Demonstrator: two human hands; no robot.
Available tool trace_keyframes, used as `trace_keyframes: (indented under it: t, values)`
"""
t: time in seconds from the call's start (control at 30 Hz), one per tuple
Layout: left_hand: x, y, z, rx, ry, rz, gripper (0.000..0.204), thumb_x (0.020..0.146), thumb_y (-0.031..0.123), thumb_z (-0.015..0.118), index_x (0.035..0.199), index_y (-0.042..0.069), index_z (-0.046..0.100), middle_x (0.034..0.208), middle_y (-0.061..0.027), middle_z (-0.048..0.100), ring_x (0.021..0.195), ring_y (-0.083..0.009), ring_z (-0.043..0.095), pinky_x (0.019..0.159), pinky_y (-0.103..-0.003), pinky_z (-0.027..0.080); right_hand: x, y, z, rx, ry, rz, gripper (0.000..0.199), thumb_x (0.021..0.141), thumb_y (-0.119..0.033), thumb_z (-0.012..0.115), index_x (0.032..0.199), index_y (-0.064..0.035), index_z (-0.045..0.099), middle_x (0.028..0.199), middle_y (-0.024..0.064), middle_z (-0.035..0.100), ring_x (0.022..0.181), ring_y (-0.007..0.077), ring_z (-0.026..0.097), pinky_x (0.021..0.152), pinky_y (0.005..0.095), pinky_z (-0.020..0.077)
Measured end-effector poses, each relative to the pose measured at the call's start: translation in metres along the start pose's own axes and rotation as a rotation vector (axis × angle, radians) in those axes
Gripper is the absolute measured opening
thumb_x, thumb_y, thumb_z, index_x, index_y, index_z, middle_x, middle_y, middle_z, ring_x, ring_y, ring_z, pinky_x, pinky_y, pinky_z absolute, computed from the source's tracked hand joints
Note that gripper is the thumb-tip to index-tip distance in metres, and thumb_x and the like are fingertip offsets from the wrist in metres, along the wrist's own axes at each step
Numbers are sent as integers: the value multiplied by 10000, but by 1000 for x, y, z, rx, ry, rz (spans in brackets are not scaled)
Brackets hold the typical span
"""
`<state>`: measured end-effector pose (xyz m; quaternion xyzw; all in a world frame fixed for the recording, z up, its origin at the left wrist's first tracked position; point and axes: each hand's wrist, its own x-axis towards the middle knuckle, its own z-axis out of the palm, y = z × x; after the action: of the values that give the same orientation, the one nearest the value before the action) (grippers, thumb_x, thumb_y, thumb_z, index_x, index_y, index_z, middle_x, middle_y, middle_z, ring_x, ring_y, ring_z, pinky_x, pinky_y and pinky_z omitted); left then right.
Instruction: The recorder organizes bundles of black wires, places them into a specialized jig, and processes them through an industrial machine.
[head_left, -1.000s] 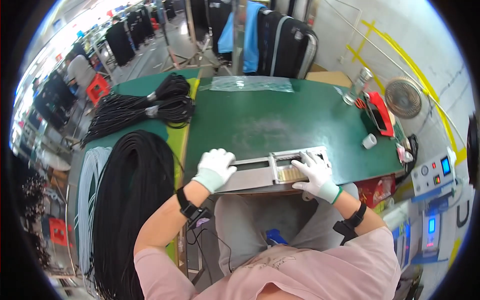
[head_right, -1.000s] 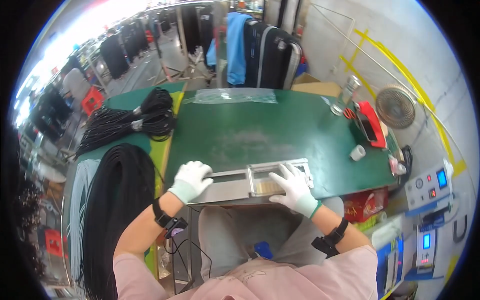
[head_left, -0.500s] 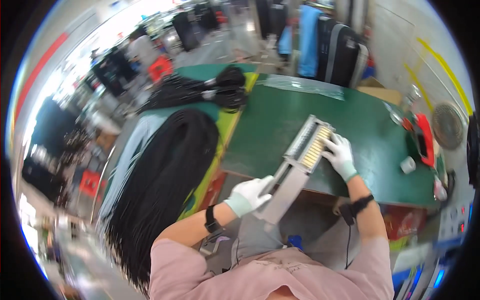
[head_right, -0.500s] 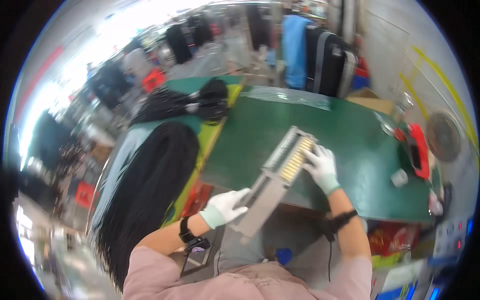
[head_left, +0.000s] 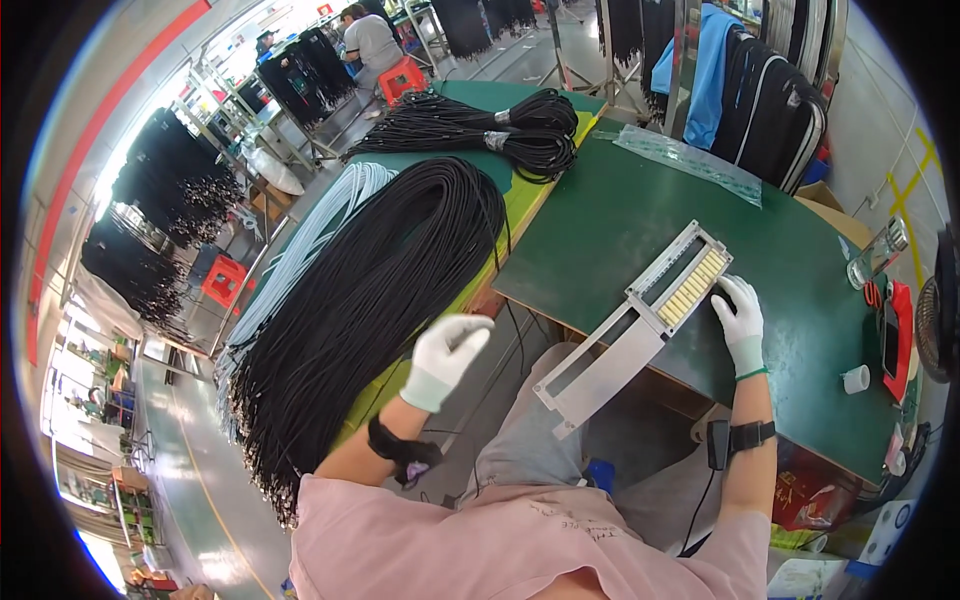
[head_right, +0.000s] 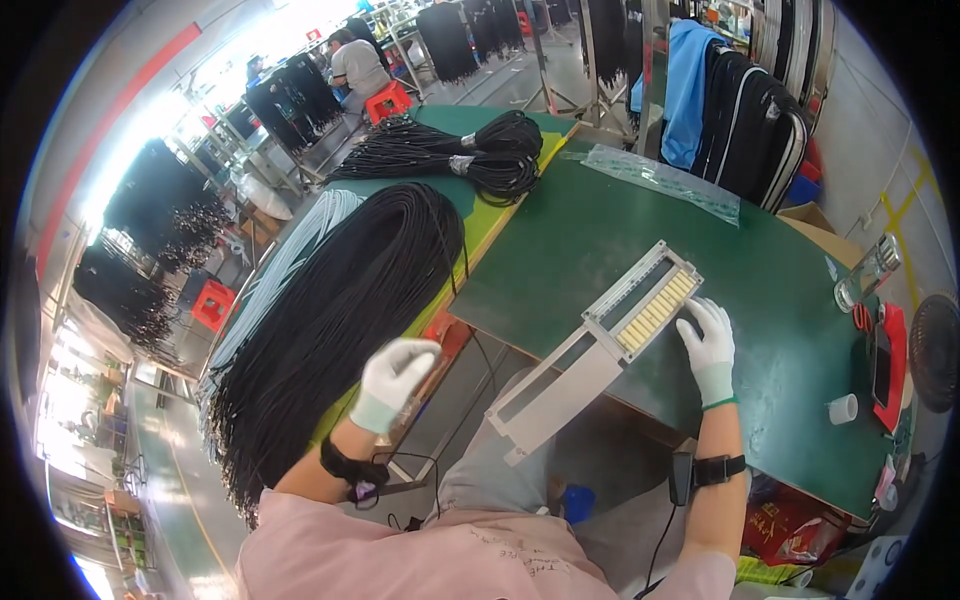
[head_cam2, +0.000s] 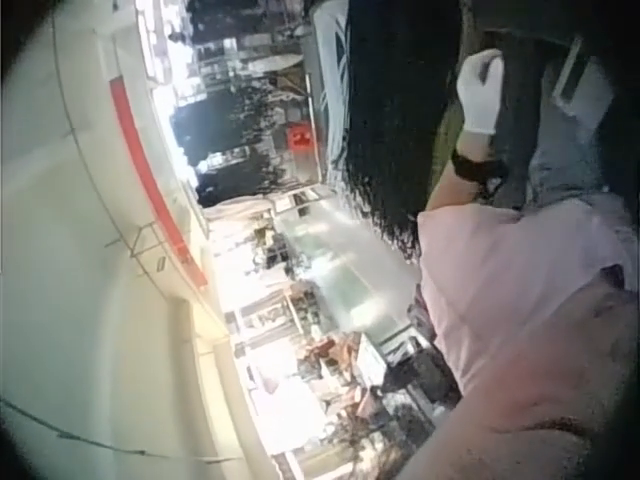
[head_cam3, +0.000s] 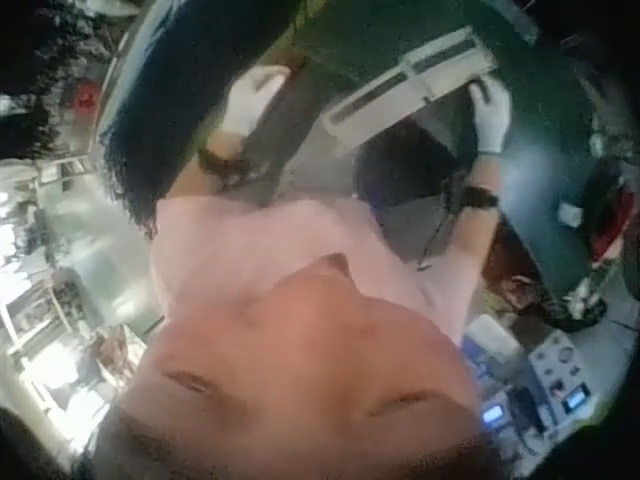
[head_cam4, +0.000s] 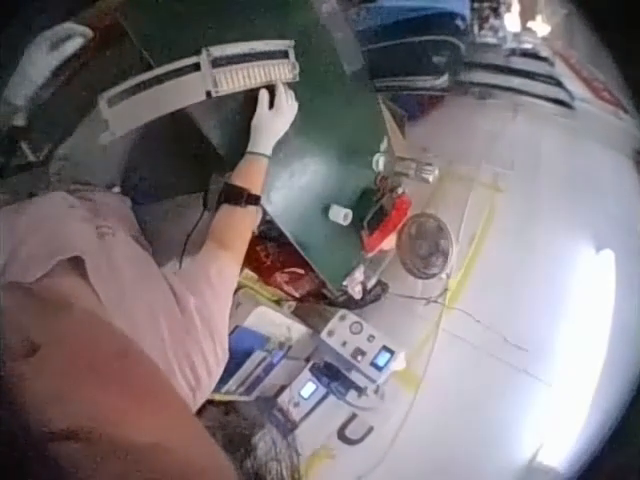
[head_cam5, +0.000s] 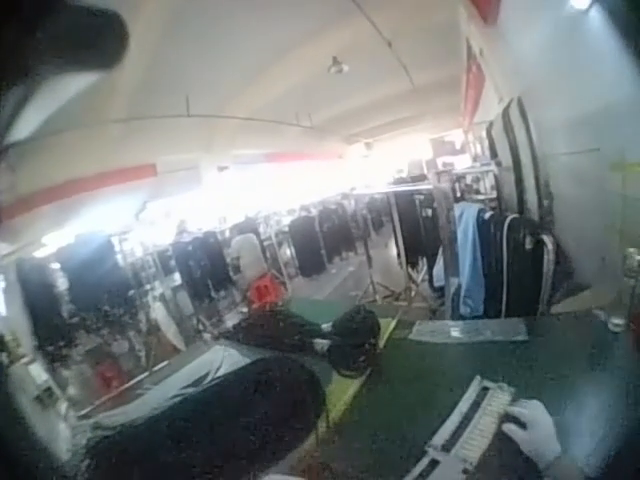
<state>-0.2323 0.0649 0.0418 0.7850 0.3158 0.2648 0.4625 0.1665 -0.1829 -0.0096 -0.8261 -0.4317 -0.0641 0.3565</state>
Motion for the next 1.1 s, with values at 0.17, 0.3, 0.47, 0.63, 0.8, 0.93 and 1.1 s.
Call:
trace_keyframes:
  t: [0.17,0.3,0.47,0.63,0.8,0.93,1.1]
  values:
    - [-24,-87,70,-170,170,-257,490,822,140,722,1260,8,546,1215,-146,615,1182,-248,558,983,-341,429,1,1,0,-7,-3,-6,344,855,-162,637,1172,-29,635,1230,137,616,1228,307,506,1066,390,375]
    - [23,-151,105,365,322,-190,697,821,221,733,1391,-5,402,1350,-185,526,1298,-304,461,1032,-368,399,2,3,2,21,-3,7,339,858,-200,630,1163,-53,647,1225,126,624,1229,310,504,1075,408,355]
    - [103,-185,114,138,187,3,614,883,243,665,1370,-18,397,1254,-203,576,1207,-336,515,1015,-381,420,2,3,1,56,9,28,328,854,-206,626,1146,-61,658,1213,122,630,1212,312,511,1064,410,361]
    - [90,-155,101,-350,134,-313,272,970,218,557,1115,-12,578,874,-85,598,811,-225,595,836,-383,509,4,2,0,60,1,23,321,848,-194,626,1135,-55,660,1206,126,632,1203,312,515,1053,404,374]
    - [43,-83,67,-640,94,-497,216,995,231,518,962,29,589,607,31,422,520,-107,450,636,-374,526,2,5,1,34,-28,19,331,859,-181,624,1160,-44,648,1223,129,623,1217,298,512,1062,395,371]
    - [33,-27,27,-772,12,-401,234,1002,229,505,1016,14,593,635,21,462,562,-118,499,656,-350,533,3,-10,-1,103,81,53,351,871,-152,628,1193,-13,628,1243,129,618,1219,269,528,1058,366,383]
    - [38,12,-19,-921,20,-489,233,1005,214,507,1068,4,586,639,18,488,575,-127,514,691,-365,545,-8,-89,-2,701,186,92,421,855,-145,670,1239,10,599,1264,122,610,1189,217,552,1019,330,413]
